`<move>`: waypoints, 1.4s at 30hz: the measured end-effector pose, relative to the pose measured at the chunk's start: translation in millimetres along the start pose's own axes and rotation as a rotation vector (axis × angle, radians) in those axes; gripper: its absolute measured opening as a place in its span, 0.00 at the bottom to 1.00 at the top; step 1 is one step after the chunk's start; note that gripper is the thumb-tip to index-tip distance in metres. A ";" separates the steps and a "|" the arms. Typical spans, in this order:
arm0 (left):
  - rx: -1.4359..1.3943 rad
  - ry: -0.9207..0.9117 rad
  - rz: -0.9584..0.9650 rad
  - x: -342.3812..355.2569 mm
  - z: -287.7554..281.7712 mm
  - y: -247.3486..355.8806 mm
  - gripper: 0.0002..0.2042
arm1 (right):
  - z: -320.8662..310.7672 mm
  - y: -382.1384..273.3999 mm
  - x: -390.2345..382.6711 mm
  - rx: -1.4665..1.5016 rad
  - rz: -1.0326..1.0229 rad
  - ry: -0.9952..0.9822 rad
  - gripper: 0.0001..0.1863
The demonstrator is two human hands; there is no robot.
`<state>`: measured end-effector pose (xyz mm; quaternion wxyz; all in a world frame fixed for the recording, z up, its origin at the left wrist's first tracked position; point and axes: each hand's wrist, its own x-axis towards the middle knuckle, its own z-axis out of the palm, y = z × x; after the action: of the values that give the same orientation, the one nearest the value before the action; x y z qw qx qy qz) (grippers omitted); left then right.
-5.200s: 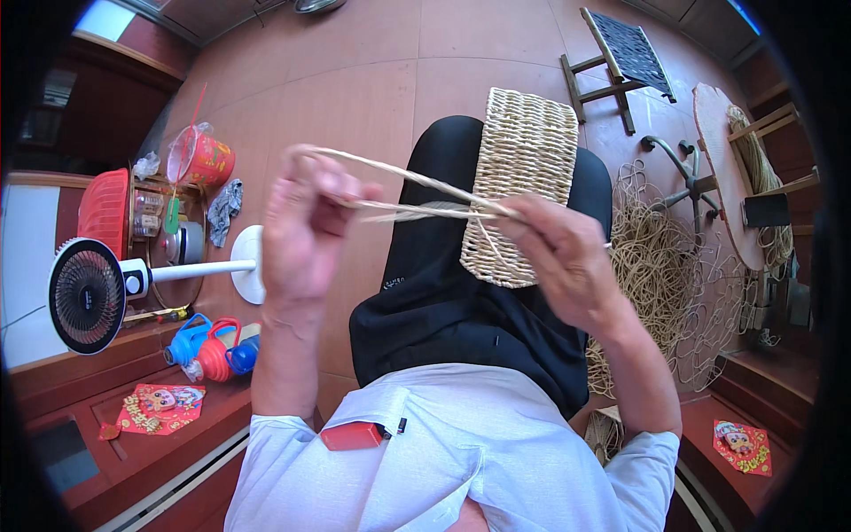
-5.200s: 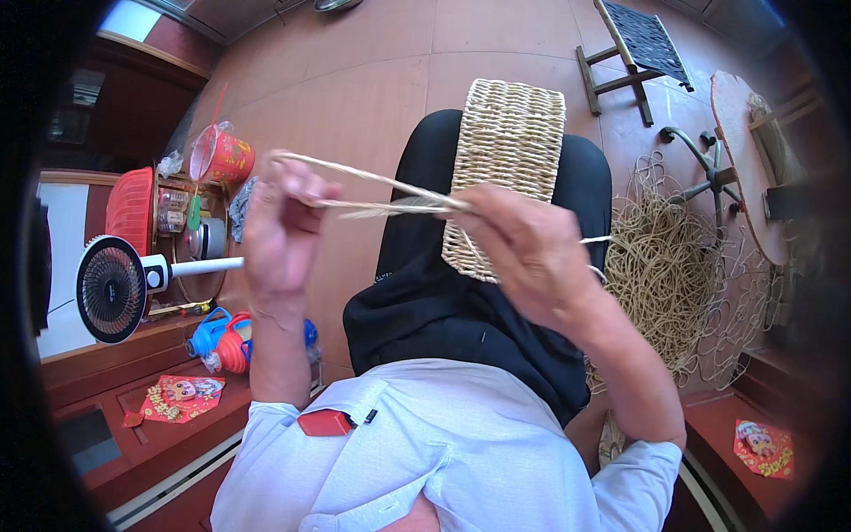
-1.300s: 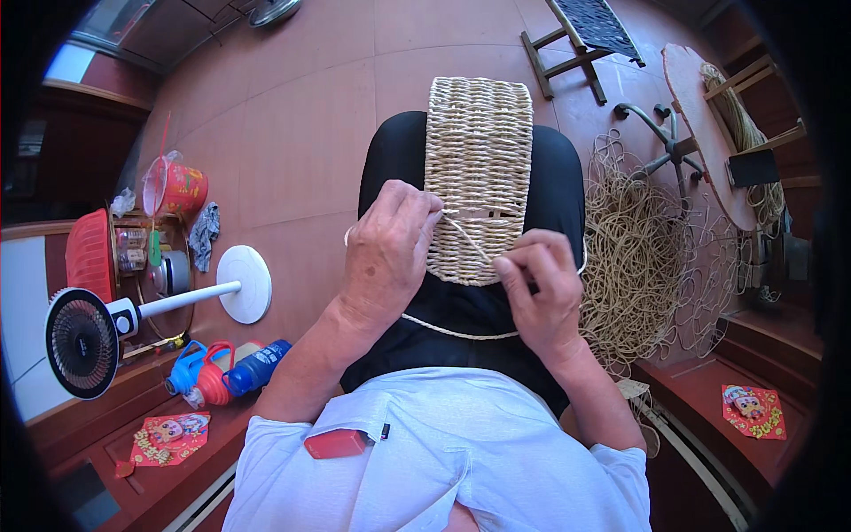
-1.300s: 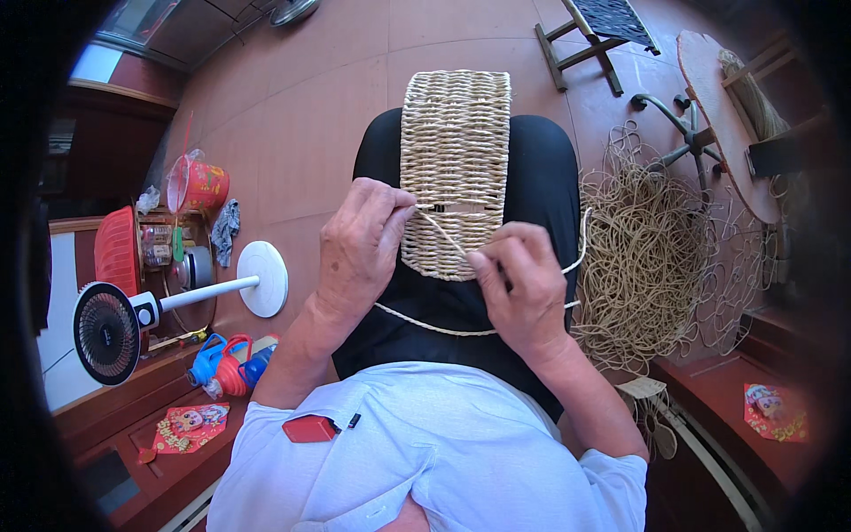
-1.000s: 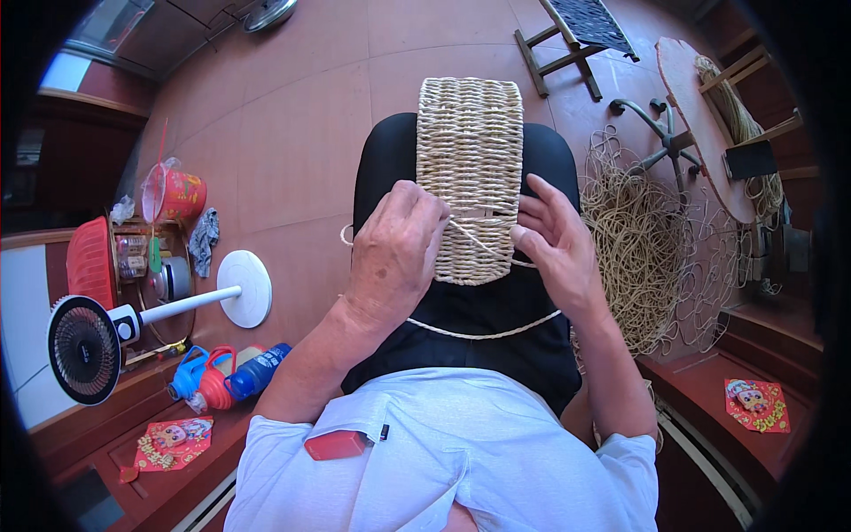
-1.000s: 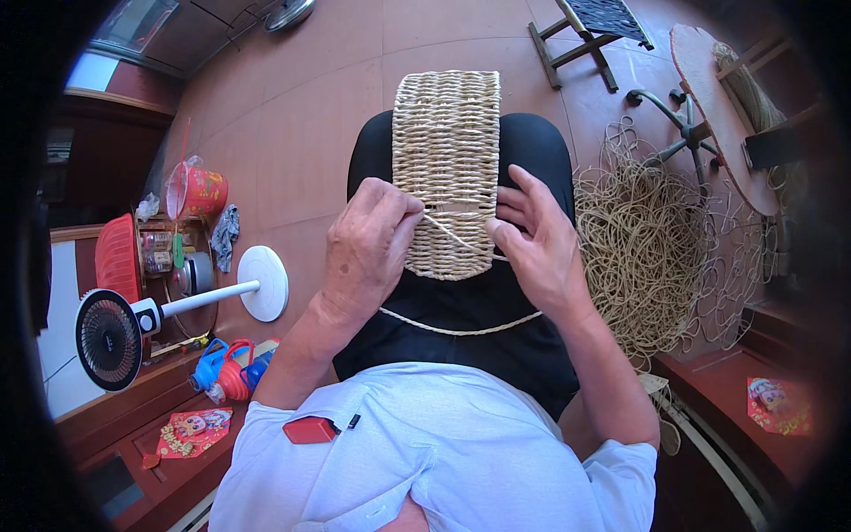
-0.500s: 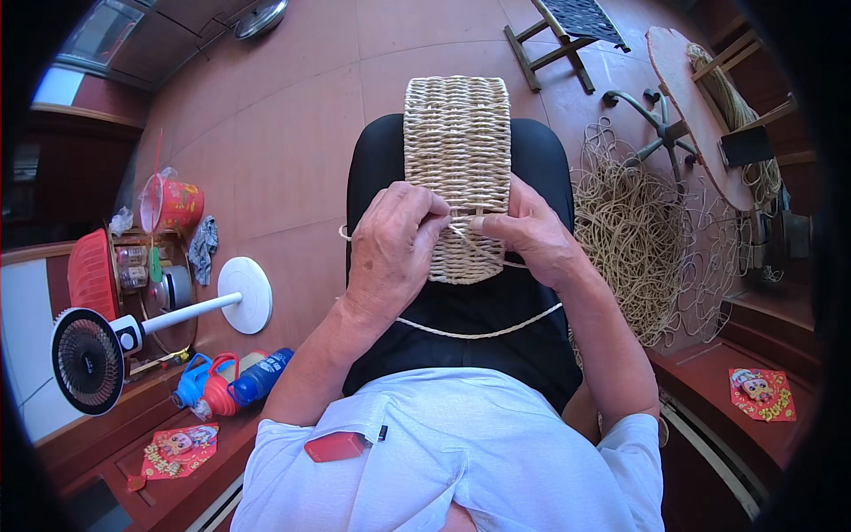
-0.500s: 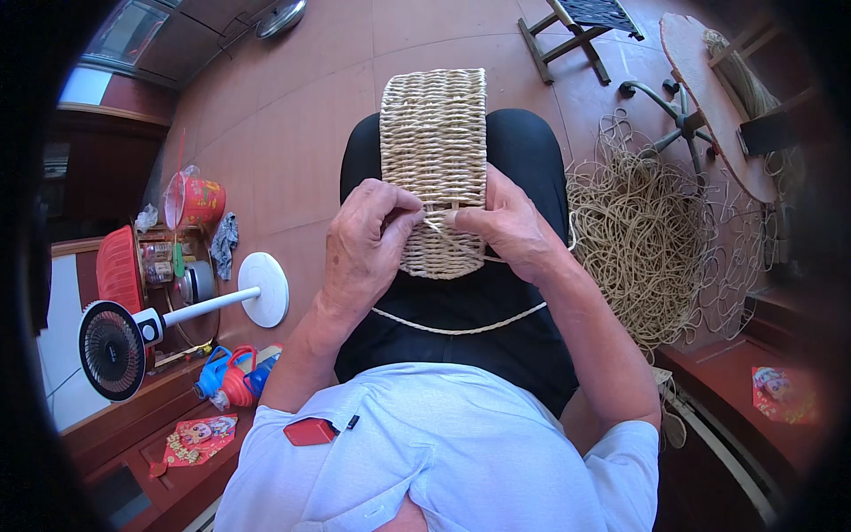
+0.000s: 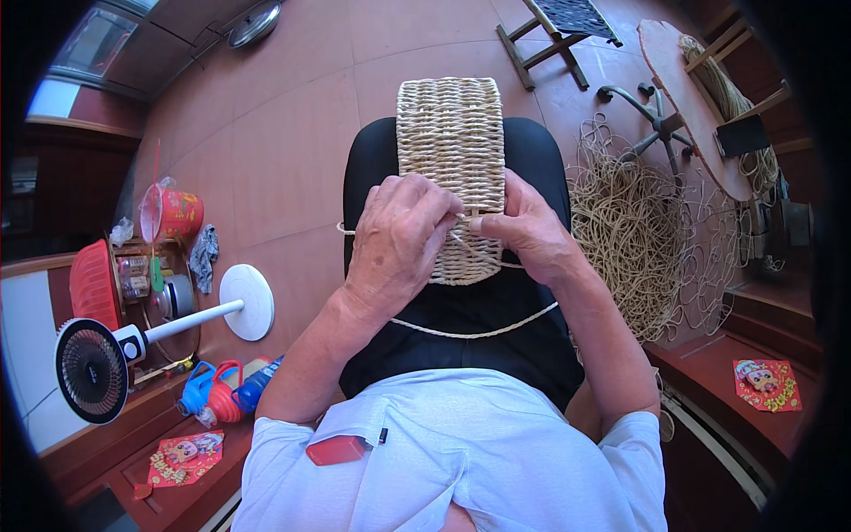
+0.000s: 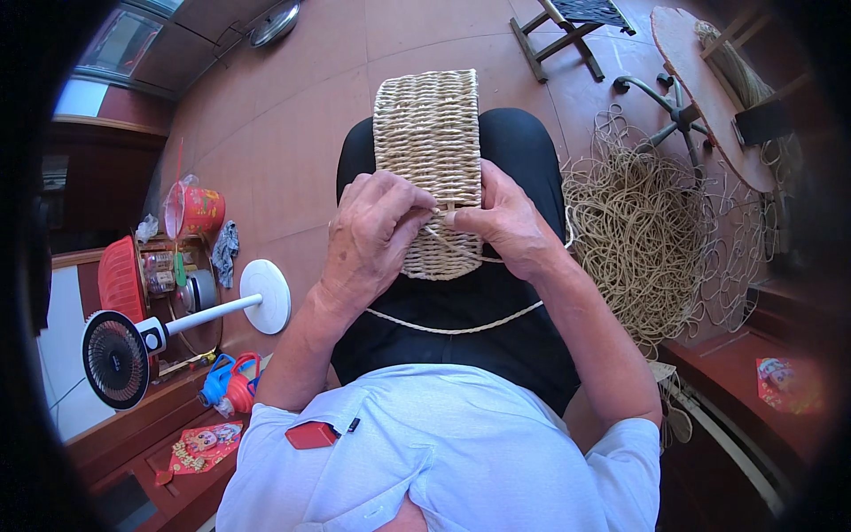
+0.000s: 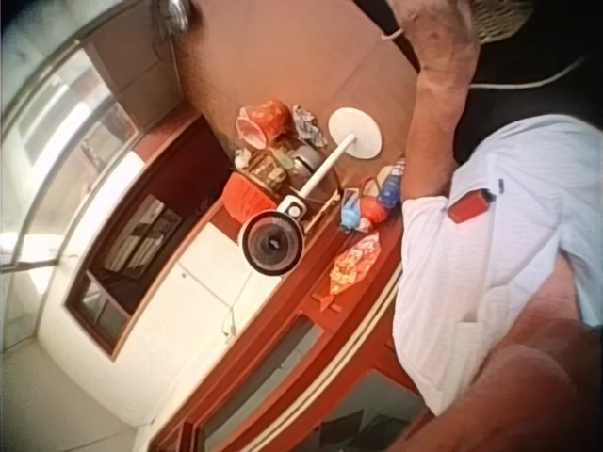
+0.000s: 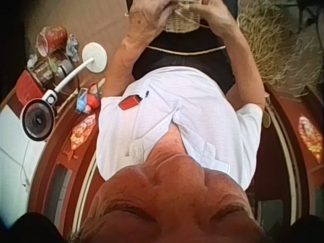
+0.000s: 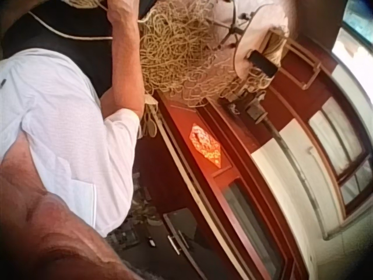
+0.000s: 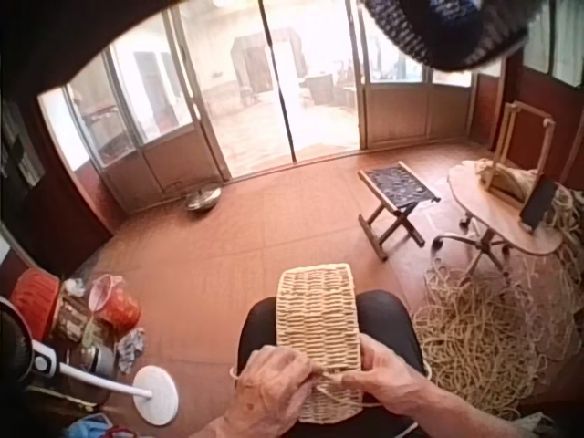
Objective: Weaving a straw basket using a wooden stick to thread twine.
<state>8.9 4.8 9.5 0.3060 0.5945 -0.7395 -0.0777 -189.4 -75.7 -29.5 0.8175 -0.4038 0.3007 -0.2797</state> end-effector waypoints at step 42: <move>-0.108 -0.027 0.139 10.5 26.6 15.0 0.08 | -23.5 -6.4 -24.7 -0.081 -0.029 -0.091 0.45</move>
<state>-19.2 -7.4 -0.8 0.3323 0.5233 -0.7778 -0.1038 -224.0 -73.3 -29.2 0.8092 -0.4530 0.2686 -0.2604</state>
